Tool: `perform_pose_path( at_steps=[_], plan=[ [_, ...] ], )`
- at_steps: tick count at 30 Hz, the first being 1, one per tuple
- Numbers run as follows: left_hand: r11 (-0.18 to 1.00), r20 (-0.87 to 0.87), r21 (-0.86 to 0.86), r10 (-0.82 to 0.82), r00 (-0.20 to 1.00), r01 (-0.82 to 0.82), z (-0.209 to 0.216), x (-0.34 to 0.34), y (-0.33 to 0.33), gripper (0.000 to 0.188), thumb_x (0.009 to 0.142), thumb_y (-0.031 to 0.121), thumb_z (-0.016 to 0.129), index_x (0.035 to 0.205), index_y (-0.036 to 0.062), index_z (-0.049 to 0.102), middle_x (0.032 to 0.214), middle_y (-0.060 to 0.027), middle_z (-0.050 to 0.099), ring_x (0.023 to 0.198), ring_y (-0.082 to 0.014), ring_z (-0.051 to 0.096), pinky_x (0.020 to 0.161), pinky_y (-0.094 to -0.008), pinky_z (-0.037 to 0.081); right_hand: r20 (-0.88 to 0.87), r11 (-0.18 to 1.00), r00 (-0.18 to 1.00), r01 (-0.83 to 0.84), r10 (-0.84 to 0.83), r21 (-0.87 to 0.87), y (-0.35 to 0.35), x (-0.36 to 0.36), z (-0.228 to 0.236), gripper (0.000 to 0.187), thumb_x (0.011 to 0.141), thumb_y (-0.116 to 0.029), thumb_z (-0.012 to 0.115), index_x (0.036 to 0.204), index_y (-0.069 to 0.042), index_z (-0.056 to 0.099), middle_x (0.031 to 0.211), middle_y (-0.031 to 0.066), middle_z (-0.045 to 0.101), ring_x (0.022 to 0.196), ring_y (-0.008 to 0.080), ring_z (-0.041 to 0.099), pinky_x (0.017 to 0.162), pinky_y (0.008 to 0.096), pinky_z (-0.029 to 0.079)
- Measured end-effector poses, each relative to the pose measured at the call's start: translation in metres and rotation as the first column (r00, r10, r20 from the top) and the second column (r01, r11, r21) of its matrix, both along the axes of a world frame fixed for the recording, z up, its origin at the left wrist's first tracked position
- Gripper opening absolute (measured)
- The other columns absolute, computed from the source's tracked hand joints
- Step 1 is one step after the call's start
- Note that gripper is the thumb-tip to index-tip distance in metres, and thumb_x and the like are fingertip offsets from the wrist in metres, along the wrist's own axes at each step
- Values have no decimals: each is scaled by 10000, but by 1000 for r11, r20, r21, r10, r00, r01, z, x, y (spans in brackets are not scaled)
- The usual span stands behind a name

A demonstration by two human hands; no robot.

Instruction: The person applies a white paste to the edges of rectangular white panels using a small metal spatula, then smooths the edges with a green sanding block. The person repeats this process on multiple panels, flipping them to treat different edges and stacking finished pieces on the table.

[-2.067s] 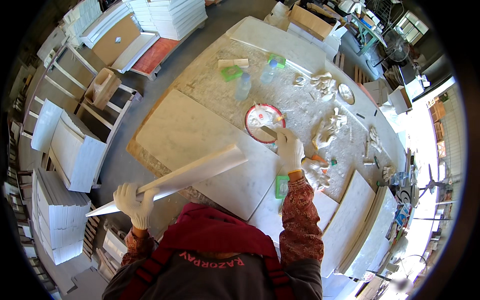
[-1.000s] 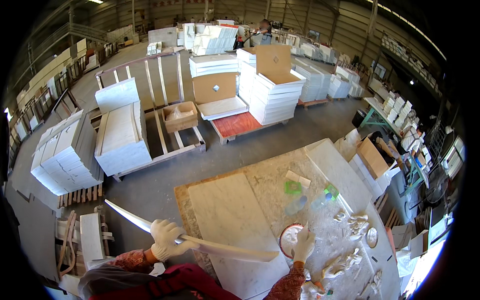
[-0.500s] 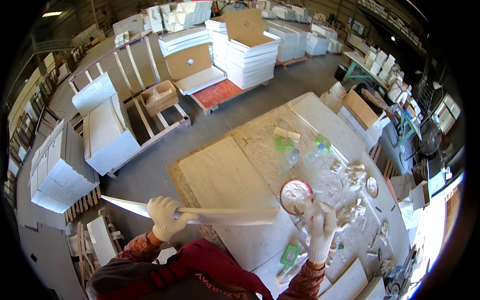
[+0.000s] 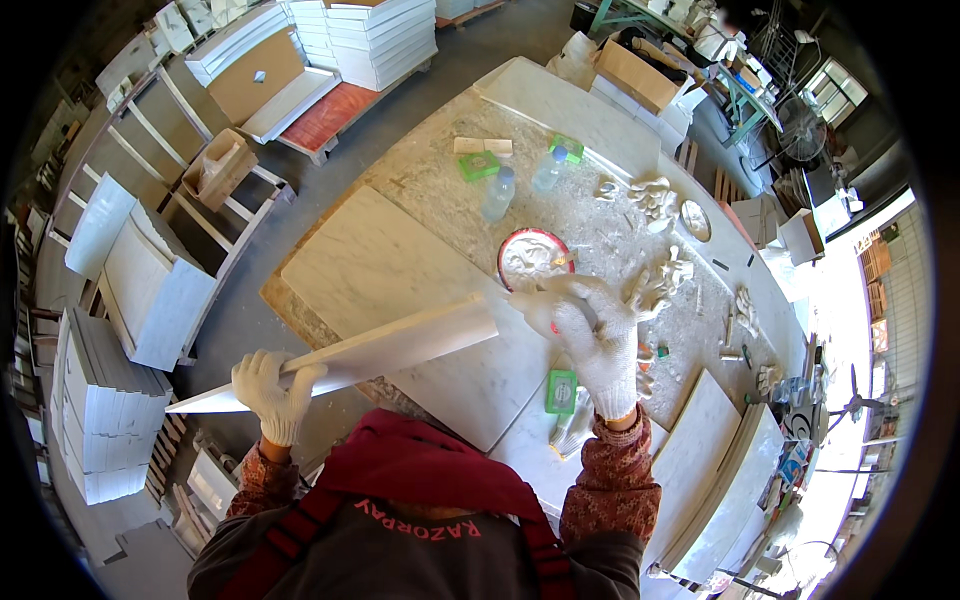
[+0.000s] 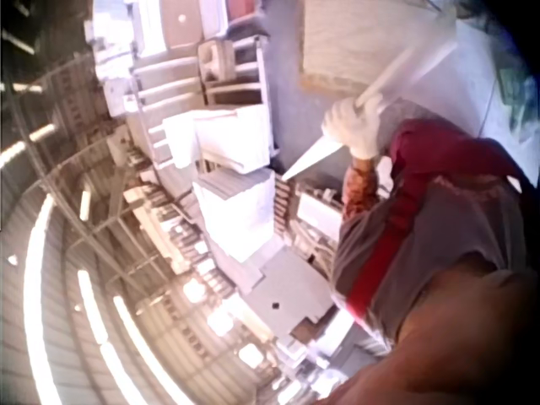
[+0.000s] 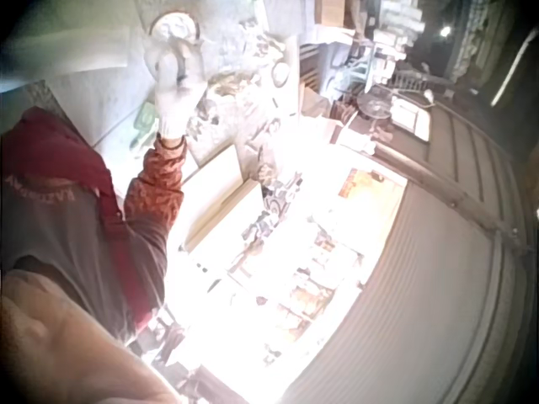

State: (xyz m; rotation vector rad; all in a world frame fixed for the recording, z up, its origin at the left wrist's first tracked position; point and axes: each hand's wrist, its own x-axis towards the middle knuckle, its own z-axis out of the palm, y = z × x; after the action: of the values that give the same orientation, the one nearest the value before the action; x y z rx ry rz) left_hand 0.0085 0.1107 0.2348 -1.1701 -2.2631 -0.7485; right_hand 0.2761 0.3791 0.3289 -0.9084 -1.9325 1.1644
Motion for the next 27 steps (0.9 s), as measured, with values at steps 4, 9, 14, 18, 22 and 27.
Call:
perform_pose_path(
  at_steps=[4, 9, 14, 18, 22, 27],
  plan=[
    [1000, 2, 4, -8, 1000, 8, -1, -1, 2, 404, 634, 457, 841, 690, 108, 646, 655, -43, 586, 623, -281, 551, 641, -390, 384, 58, 996, 998, -12, 7, 90, 1, -2, 0, 242, 882, -49, 632, 1103, 21, 701, 1051, 100, 708, 948, 152, 658, 853, 296, 525],
    [1000, -6, 8, 4, 1000, -4, 0, -1, 4, 409, 621, 454, 846, 690, 105, 644, 651, -43, 581, 624, -279, 552, 639, -389, 384, 65, 1000, 998, -5, 3, 26, 1, -3, -3, 242, 869, -52, 655, 1097, 9, 709, 1031, 113, 724, 935, 163, 678, 846, 300, 535],
    [1000, -6, 17, -2, 1000, 3, 0, 0, 5, 413, 620, 459, 847, 689, 106, 643, 652, -44, 586, 622, -276, 552, 637, -385, 384, 73, 999, 997, 4, -7, 53, -2, -5, 5, 230, 869, -53, 655, 1081, 11, 717, 967, 110, 742, 877, 162, 695, 809, 305, 548],
    [1000, -8, 4, 3, 1000, -3, -1, 0, 3, 427, 630, 477, 845, 691, 106, 643, 649, -47, 587, 615, -272, 548, 636, -382, 382, 107, 983, 994, -24, 4, 184, 2, -6, 6, 224, 870, -55, 658, 1075, 10, 722, 963, 120, 748, 867, 163, 704, 795, 308, 554],
    [1000, -14, 15, -2, 1000, 2, 0, 0, 5, 444, 641, 499, 840, 698, 105, 645, 647, -47, 588, 610, -270, 543, 636, -378, 380, 100, 981, 995, -20, 1, 192, 2, -6, 4, 217, 871, -45, 661, 1072, 10, 723, 971, 129, 748, 861, 169, 711, 790, 312, 558],
    [1000, -15, 12, -3, 1000, 3, 2, 0, 4, 445, 643, 500, 838, 699, 103, 645, 651, -44, 591, 616, -267, 546, 639, -377, 381, 122, 972, 992, -49, 21, 228, 4, -7, 7, 208, 872, -30, 667, 1069, 8, 722, 980, 130, 750, 866, 176, 716, 793, 316, 560]
  ],
)
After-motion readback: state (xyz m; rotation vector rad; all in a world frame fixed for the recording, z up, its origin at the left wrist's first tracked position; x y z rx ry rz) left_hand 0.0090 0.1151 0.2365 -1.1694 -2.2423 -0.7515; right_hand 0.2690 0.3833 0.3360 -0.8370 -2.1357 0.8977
